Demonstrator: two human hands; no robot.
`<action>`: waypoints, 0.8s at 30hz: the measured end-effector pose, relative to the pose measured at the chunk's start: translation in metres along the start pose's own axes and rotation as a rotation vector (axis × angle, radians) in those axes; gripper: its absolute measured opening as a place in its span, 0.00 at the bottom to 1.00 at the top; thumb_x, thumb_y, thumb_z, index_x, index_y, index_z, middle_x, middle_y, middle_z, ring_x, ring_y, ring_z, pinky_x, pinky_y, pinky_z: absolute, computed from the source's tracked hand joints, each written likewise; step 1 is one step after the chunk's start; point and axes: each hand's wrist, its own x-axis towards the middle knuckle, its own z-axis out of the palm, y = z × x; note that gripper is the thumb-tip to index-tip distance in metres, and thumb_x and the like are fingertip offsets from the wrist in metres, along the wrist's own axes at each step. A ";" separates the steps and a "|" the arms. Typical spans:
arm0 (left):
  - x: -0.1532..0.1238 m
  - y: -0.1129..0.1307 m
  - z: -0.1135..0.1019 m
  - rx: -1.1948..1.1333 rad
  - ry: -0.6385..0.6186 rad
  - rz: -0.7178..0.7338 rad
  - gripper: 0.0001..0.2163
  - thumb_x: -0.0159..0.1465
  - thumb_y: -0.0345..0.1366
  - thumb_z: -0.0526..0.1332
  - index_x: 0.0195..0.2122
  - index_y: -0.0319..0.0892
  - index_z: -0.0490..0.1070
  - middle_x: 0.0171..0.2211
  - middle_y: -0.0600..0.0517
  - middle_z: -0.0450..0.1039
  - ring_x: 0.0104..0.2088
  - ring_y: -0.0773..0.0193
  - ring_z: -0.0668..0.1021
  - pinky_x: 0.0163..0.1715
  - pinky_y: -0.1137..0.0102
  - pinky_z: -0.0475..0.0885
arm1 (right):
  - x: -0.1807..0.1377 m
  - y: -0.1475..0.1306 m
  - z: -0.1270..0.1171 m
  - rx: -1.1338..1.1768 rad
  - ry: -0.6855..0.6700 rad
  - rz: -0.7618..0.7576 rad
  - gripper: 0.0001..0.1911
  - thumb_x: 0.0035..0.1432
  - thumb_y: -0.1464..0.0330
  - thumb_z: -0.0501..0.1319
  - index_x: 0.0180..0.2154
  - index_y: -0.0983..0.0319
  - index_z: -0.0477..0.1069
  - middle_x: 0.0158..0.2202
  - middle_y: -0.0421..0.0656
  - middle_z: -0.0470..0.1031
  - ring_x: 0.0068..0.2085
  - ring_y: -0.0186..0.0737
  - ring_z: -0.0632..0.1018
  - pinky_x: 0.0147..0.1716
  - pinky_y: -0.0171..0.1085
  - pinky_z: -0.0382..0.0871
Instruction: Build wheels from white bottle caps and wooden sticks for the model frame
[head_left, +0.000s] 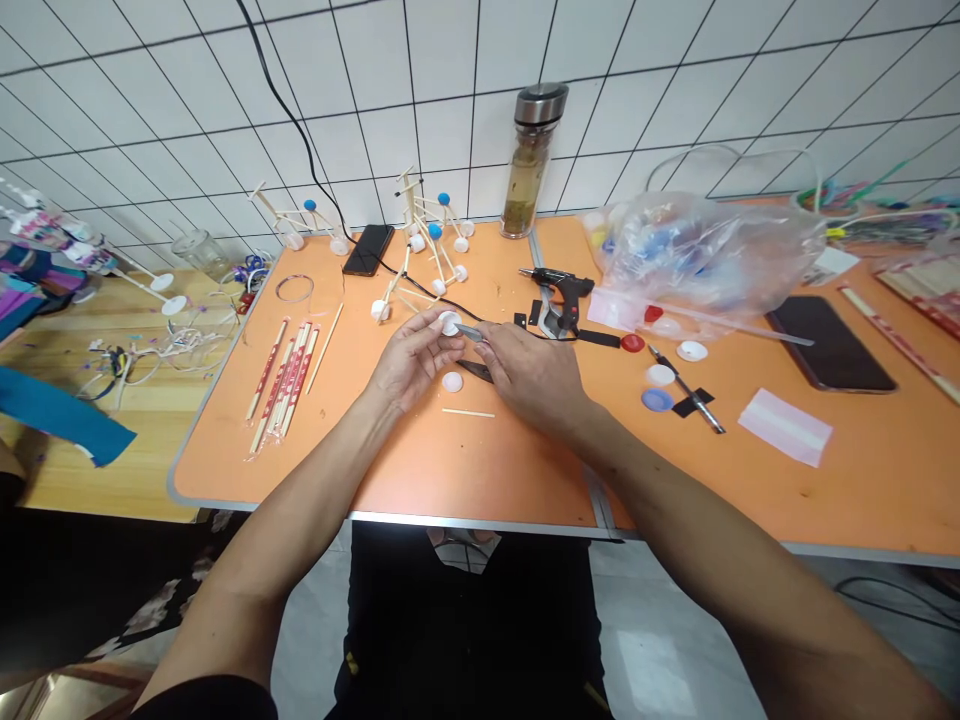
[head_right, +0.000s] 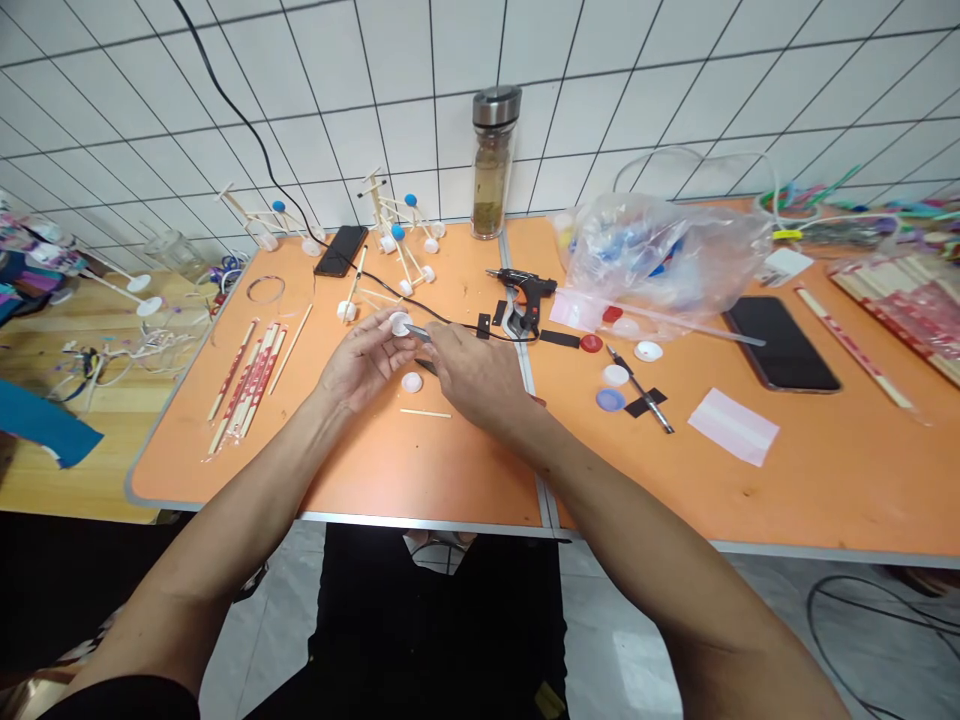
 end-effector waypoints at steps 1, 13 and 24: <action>0.000 -0.001 0.000 0.003 -0.001 -0.002 0.05 0.73 0.29 0.71 0.48 0.41 0.83 0.37 0.52 0.87 0.34 0.67 0.89 0.40 0.74 0.85 | 0.000 -0.001 0.000 -0.009 -0.009 0.005 0.25 0.87 0.62 0.47 0.61 0.65 0.81 0.56 0.54 0.88 0.48 0.49 0.86 0.37 0.42 0.59; -0.002 -0.007 0.003 0.043 0.009 -0.007 0.06 0.71 0.31 0.74 0.48 0.41 0.84 0.37 0.51 0.88 0.36 0.66 0.90 0.42 0.73 0.85 | 0.003 -0.011 -0.009 -0.081 -0.140 0.088 0.24 0.87 0.63 0.48 0.64 0.64 0.79 0.57 0.54 0.87 0.48 0.50 0.85 0.37 0.43 0.57; -0.001 -0.014 0.003 0.085 0.055 0.076 0.09 0.68 0.35 0.79 0.47 0.41 0.87 0.37 0.51 0.89 0.35 0.66 0.90 0.42 0.73 0.84 | 0.002 -0.014 -0.012 -0.075 -0.107 0.113 0.23 0.85 0.63 0.49 0.62 0.62 0.80 0.55 0.54 0.88 0.46 0.52 0.85 0.34 0.45 0.54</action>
